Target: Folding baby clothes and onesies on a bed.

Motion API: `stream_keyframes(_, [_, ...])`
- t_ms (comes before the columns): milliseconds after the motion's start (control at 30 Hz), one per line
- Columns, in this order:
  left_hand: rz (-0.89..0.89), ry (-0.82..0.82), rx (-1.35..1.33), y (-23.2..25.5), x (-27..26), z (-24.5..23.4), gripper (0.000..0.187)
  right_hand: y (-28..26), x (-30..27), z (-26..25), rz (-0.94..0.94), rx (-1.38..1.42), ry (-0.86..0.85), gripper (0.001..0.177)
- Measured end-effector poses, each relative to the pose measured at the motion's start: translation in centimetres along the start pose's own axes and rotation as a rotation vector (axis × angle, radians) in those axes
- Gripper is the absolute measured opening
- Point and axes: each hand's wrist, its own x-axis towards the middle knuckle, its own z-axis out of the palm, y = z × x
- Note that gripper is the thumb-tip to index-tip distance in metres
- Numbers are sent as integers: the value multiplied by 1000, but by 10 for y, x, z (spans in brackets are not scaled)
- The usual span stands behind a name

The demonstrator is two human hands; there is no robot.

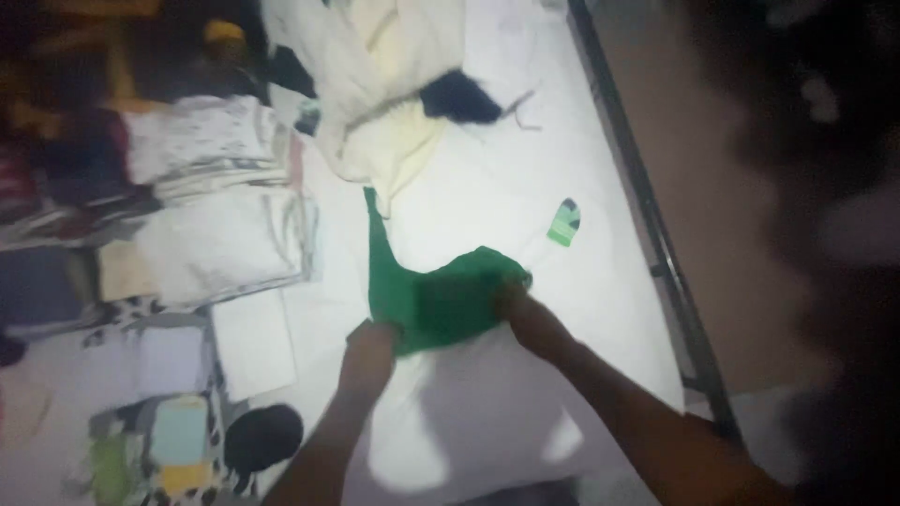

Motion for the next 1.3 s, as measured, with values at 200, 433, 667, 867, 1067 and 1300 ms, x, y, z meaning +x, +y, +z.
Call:
stream_keyframes(200, [516,65,552,-167,8,114,14,-71,-44,-8,222,351,188,30])
stream_keyframes(433, [149,-260,530,-47,-20,88,36,-41,-32,66,445,-335,114,18])
stream_keyframes(667, [484,88,494,-41,80,108,84,-69,62,81,-133,-342,209,68])
stream_keyframes(867, [504,327,561,-47,124,88,90,-29,98,24,-66,-394,402,90])
stream_keyframes(1067, [484,651,450,-62,137,76,78,-11,103,30,69,-451,598,72])
stream_keyframes(1300, [340,-145,328,-100,55,108,46,-50,13,60,-326,-376,105,64])
